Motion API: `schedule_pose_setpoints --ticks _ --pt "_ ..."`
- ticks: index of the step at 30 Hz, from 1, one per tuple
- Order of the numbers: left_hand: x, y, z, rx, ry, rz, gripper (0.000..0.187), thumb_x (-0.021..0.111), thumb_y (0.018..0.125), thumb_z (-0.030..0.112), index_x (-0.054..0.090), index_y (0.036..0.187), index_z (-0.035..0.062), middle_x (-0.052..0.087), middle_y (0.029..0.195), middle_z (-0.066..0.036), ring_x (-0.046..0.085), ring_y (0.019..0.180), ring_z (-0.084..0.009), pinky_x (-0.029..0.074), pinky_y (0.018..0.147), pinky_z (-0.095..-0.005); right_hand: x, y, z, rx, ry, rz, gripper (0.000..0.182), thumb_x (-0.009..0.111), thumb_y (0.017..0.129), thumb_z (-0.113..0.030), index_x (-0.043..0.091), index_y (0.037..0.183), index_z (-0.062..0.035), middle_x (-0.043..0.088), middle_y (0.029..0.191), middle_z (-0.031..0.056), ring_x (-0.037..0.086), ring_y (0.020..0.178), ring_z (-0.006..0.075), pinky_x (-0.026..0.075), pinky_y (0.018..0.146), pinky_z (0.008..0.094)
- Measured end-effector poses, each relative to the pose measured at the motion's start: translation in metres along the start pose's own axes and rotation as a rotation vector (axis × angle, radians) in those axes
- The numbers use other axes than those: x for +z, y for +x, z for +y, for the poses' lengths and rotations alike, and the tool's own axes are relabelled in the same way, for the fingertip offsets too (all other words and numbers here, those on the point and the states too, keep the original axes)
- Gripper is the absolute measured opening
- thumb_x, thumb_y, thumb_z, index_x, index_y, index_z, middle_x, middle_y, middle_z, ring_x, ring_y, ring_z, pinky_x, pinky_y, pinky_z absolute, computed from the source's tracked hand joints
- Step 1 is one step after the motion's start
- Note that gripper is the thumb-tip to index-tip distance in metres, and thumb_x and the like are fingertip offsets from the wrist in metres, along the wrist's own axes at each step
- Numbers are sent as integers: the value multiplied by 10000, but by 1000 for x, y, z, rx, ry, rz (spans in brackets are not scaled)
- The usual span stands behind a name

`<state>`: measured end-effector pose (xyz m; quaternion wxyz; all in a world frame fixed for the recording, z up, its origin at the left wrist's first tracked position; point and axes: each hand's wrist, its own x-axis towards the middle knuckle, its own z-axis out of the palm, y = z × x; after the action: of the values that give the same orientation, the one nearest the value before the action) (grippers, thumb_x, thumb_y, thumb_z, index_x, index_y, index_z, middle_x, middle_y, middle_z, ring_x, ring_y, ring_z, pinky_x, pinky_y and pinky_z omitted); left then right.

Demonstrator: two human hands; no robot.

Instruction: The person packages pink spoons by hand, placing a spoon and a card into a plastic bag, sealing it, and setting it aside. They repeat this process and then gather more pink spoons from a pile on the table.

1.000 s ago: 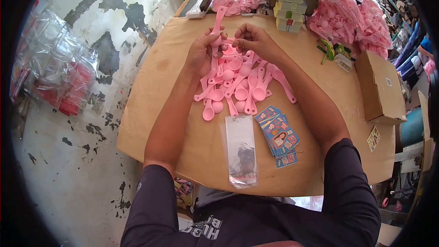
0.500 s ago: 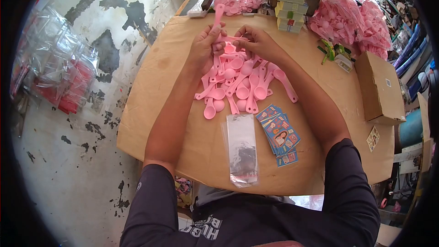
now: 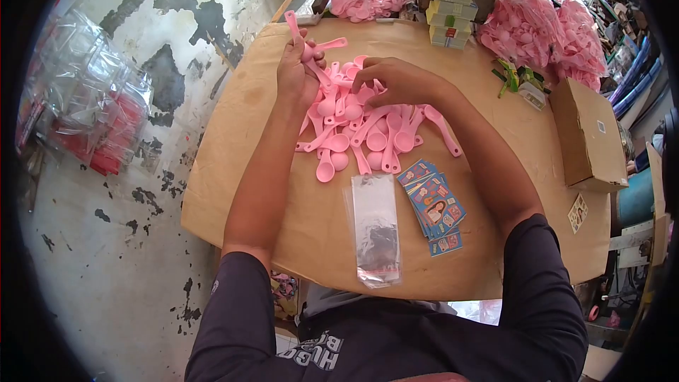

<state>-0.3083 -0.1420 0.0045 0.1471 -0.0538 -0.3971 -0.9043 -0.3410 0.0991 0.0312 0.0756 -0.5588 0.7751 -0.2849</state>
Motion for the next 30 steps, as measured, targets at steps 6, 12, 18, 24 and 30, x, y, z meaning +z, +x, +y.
schedule_pose_setpoints --ticks 6,12,18,24,30 --pt "-6 5 3 -63 -14 -70 467 378 1105 451 472 1327 51 568 984 -69 559 804 -197 478 726 -337 -7 1 5 -42 -235 58 235 737 886 -182 703 1073 -45 633 928 79 617 855 235 500 755 372" --pt "0 4 11 -52 52 -56 630 209 1090 577 470 1325 54 567 918 -51 566 768 -190 472 709 -338 -45 -14 24 31 46 90 232 627 1016 -260 688 1017 -36 629 871 18 603 779 129 487 731 315" --pt "35 -14 -2 -110 203 -341 901 212 981 769 384 1434 9 598 1075 -93 561 862 -194 479 801 -337 -35 2 7 52 680 341 290 618 1040 -323 684 986 -46 614 812 -32 601 778 56 507 734 246" --pt "43 -26 -16 -53 416 -399 1032 245 855 877 388 1459 53 604 1060 -33 516 870 -129 429 824 -283 -11 10 -3 138 786 368 313 618 1040 -295 696 1122 -4 709 955 37 659 824 81 556 773 237" --pt "45 -25 -8 -182 243 -418 1175 143 784 967 368 1493 58 601 1225 -68 541 1048 -195 413 968 -377 -2 13 -7 198 865 500 329 649 1021 -279 669 1129 31 722 996 91 723 869 130 595 794 260"
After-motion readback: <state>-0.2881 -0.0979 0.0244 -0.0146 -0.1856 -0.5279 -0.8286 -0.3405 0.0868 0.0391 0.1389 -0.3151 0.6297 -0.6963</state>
